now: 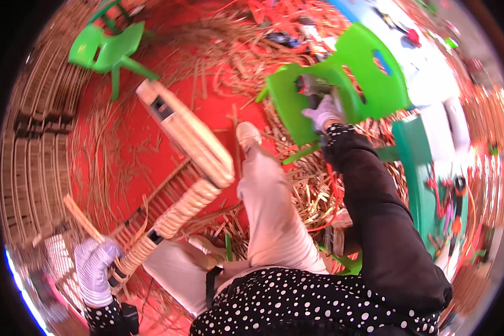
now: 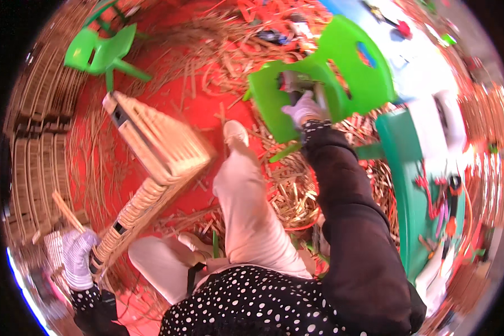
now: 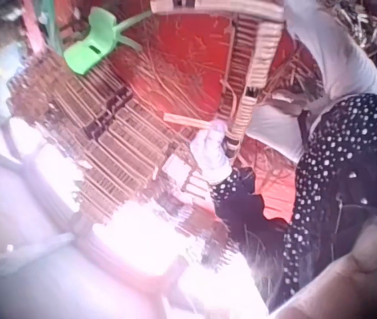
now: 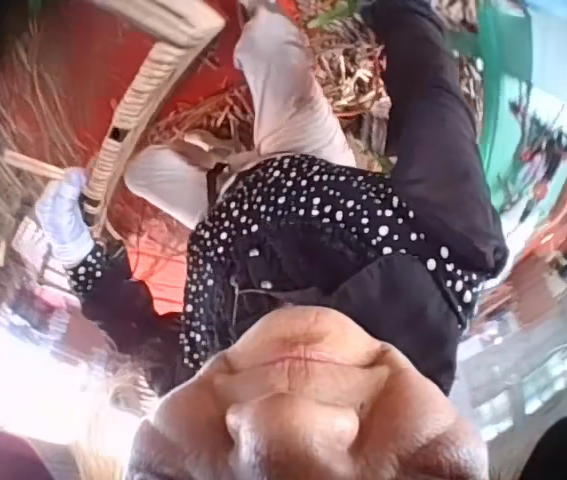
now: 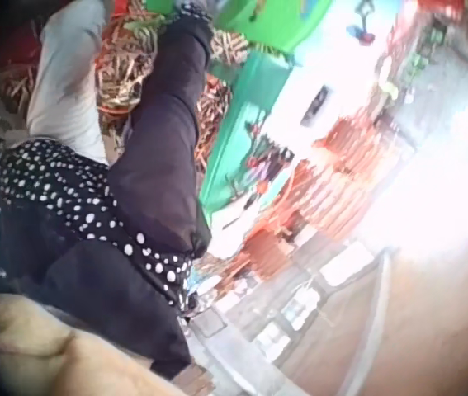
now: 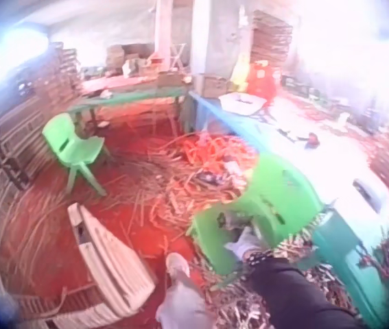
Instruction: The person is assembling a wicker or rattan-style chair frame by wrapping material and using a pneumatic nail gun.
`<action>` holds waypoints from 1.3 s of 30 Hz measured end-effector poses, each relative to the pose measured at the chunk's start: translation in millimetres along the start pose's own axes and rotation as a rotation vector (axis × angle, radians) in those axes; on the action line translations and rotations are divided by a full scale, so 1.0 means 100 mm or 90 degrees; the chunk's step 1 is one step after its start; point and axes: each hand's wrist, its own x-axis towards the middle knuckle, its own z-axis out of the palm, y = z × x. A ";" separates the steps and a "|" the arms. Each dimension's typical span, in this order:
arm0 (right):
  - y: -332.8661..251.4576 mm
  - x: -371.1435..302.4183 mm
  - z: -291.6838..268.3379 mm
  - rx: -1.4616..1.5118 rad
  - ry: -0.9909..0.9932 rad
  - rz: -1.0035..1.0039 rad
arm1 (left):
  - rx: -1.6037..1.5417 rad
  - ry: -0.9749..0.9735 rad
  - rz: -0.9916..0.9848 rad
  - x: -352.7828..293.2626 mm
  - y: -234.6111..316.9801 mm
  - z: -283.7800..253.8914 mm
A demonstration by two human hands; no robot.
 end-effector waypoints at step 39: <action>-0.48 -4.60 -1.61 -0.134 -0.325 -0.604 | 0.372 -0.008 0.504 -0.07 -0.38 0.37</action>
